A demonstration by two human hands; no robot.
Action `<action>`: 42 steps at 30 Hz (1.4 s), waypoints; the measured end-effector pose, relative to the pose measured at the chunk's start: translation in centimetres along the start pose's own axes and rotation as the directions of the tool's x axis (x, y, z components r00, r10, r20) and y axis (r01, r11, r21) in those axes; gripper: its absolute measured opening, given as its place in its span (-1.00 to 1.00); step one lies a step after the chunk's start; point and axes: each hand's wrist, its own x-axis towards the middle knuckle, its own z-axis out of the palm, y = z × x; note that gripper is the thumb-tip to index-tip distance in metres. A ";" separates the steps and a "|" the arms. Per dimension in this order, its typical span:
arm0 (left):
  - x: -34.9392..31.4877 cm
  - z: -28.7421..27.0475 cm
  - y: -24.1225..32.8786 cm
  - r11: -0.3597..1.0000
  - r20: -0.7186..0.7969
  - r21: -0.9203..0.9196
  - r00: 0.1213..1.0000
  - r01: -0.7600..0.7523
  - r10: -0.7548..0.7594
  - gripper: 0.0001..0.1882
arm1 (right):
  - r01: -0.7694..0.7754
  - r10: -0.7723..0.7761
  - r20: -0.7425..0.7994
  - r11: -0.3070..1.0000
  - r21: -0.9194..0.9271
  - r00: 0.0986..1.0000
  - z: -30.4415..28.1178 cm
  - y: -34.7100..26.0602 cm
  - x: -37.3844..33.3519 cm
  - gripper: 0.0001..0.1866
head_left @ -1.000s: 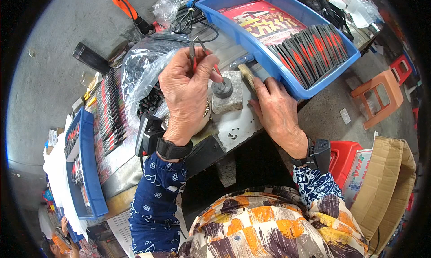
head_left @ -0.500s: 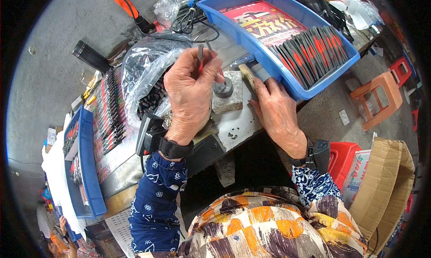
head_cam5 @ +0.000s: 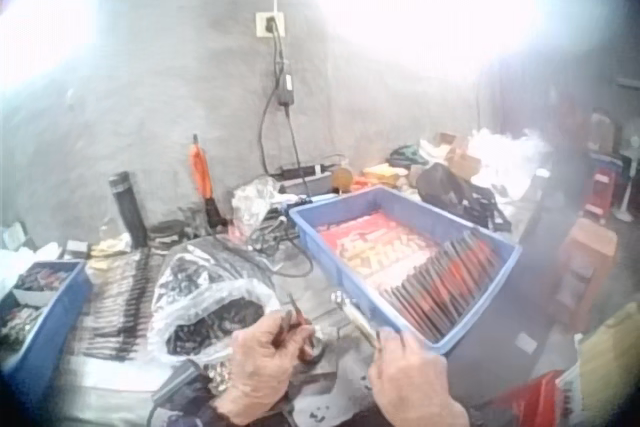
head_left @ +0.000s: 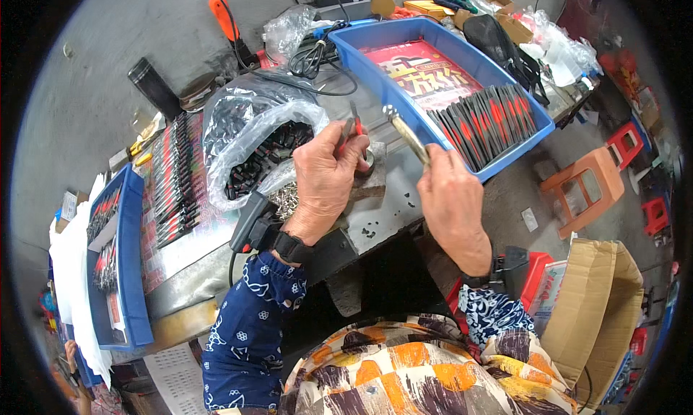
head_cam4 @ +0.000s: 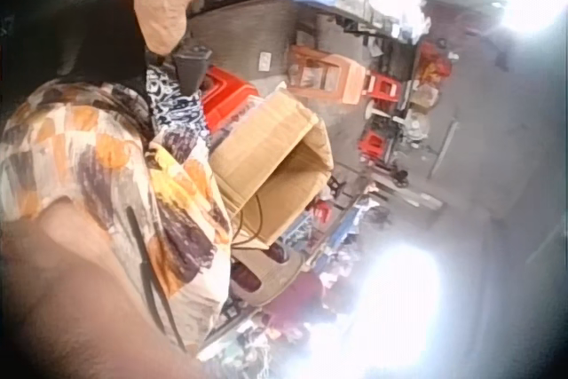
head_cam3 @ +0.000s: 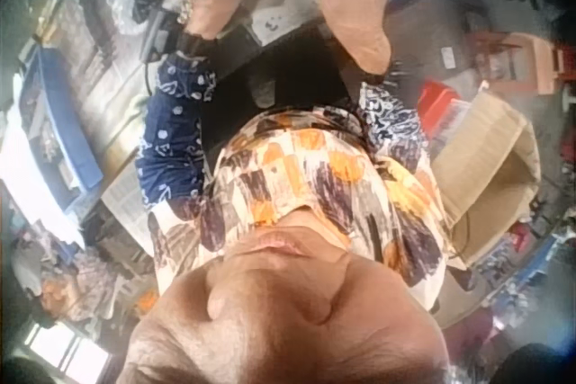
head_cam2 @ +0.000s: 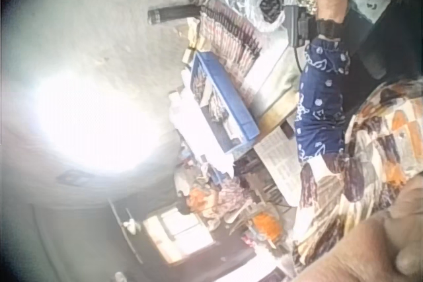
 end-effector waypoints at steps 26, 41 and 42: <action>-1.1 1.3 -1.0 0.997 -0.033 0.065 0.999 -0.037 0.039 -0.91 | 0.261 -0.221 -0.142 0.859 0.441 0.965 -10.0 -0.9 3.2 -0.68; -1.0 1.4 -0.8 0.993 -0.060 0.081 0.994 -0.084 0.089 -0.93 | 0.219 -0.236 -0.015 0.870 0.442 0.972 -10.4 -1.3 4.2 -0.71; -1.1 1.4 -0.8 0.993 -0.059 0.092 0.995 -0.080 0.086 -0.93 | 0.155 -0.177 0.001 0.864 0.480 0.984 -10.8 -1.2 4.1 -0.71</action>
